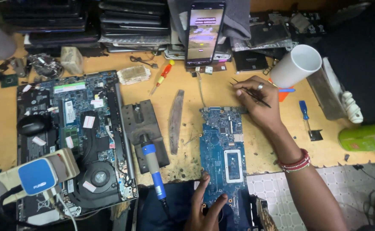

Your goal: A person uses tweezers to inspect and probe various components on a laptop motherboard at a repair bench.

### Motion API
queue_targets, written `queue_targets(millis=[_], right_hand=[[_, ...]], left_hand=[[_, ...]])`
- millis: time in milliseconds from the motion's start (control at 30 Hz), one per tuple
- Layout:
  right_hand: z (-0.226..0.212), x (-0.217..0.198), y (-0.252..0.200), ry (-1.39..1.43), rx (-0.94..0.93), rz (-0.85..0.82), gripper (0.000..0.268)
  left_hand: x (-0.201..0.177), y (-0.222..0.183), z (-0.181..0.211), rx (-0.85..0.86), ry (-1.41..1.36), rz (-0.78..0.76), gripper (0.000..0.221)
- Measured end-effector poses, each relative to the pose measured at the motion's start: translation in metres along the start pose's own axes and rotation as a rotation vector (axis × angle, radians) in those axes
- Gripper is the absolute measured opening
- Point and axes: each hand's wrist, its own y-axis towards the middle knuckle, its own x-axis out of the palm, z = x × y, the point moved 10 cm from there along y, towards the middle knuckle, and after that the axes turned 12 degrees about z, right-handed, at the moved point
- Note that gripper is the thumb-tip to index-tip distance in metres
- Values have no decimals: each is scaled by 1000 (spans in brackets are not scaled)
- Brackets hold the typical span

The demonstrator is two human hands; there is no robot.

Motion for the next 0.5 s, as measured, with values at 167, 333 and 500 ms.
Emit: queue_targets(millis=[167, 333, 500], right_hand=[[-15, 3, -1, -91, -116, 3, 13], [-24, 8, -3, -136, -197, -30, 13], [-26, 14, -5, -149, -224, -78, 15]], left_hand=[[36, -24, -53, -667, -546, -225, 56], [26, -16, -37, -345, -423, -248, 50], [5, -6, -6, 70, -116, -154, 34]])
